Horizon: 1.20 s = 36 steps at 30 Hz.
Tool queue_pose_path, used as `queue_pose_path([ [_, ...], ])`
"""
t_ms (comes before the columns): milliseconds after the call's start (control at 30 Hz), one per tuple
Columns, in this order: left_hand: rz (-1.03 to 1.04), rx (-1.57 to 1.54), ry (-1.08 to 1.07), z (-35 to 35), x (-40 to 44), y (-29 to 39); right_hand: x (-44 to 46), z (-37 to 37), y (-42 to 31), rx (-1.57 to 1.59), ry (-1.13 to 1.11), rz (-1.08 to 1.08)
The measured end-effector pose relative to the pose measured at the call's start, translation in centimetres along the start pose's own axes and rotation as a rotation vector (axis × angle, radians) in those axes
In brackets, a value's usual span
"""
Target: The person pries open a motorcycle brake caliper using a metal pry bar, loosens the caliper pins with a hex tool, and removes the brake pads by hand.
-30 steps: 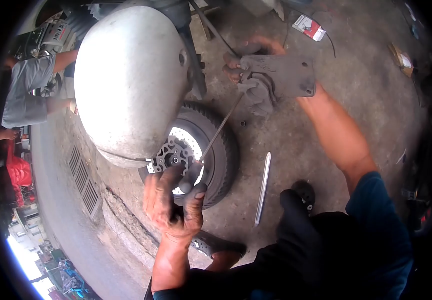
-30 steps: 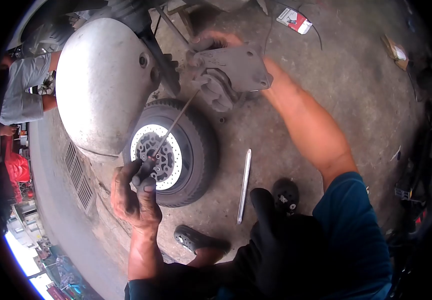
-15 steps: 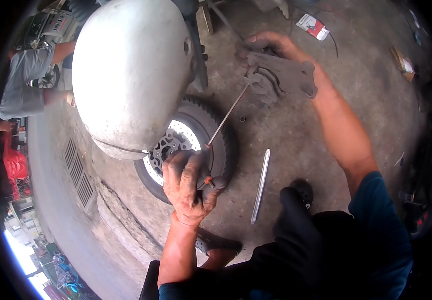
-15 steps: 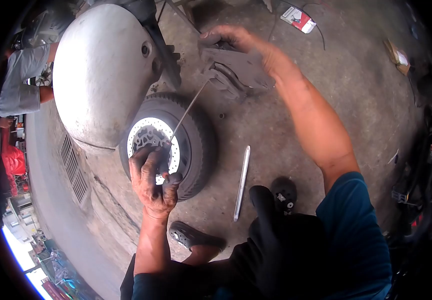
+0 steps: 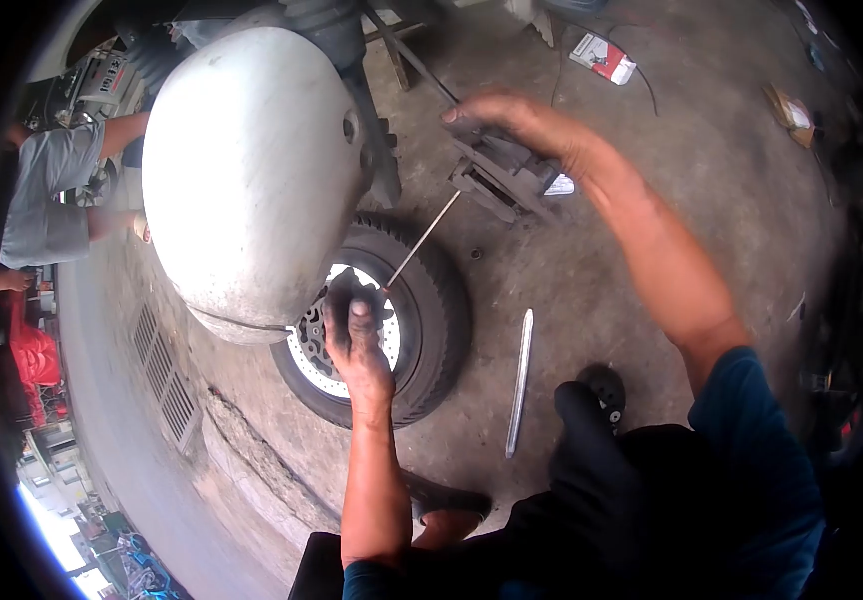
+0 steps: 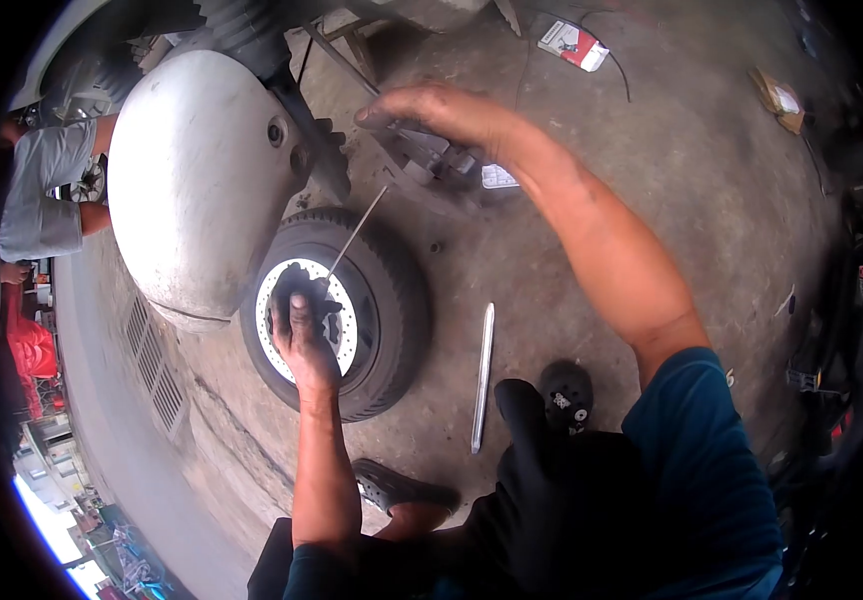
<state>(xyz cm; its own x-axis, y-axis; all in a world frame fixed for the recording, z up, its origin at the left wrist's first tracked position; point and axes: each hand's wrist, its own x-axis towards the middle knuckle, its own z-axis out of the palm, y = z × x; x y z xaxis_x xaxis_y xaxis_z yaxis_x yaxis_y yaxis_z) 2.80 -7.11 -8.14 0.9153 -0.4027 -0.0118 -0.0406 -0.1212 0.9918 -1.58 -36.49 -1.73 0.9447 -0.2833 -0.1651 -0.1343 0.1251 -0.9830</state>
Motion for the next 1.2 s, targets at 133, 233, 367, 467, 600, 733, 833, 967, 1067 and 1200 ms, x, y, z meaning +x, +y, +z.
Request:
queue_pose_path([
  [133, 0.514, 0.570, -0.212, -1.5, -0.4, 0.3, -0.1, -0.3, -0.3, 0.056, -0.009, 0.036],
  [233, 0.592, 0.784, -0.172, -2.3, 0.2, -0.2, 0.0, 0.1, 0.0, 0.093, -0.011, 0.046],
  [367, -0.021, 0.040, -0.006, -1.2, -0.4, -1.2, 0.2, -0.1, 0.3, 0.063, -0.051, 0.018],
  [467, -0.493, -1.089, -0.414, -1.0, 0.4, -2.0, 1.1, -0.1, 1.6, 0.162, -0.045, -0.012],
  [600, -0.136, -0.078, 0.195, 1.0, -0.8, 1.9, 0.4, 0.1, 0.6, 0.146, 0.094, 0.121],
  [733, 0.541, 0.660, -0.153, -2.0, -0.9, 0.5, 0.5, -0.2, 0.6, 0.128, 0.069, 0.137],
  [833, 0.204, 0.322, -0.079, -0.7, -1.0, 1.6, 1.3, -0.2, 1.0, 0.041, 0.032, 0.143],
  [967, -0.535, -0.643, 0.067, 0.5, 1.2, 3.0, -0.1, 0.8, -0.5, 0.065, 0.089, 0.185],
  [1067, -0.421, -0.607, 0.049, 0.1, 1.4, 0.5, 0.7, 0.0, 0.5, 0.042, 0.071, 0.150],
  [1200, 0.146, -0.115, -0.031, -0.7, -0.3, 0.9, 0.9, -0.5, 1.2, 0.276, 0.099, 0.228],
])
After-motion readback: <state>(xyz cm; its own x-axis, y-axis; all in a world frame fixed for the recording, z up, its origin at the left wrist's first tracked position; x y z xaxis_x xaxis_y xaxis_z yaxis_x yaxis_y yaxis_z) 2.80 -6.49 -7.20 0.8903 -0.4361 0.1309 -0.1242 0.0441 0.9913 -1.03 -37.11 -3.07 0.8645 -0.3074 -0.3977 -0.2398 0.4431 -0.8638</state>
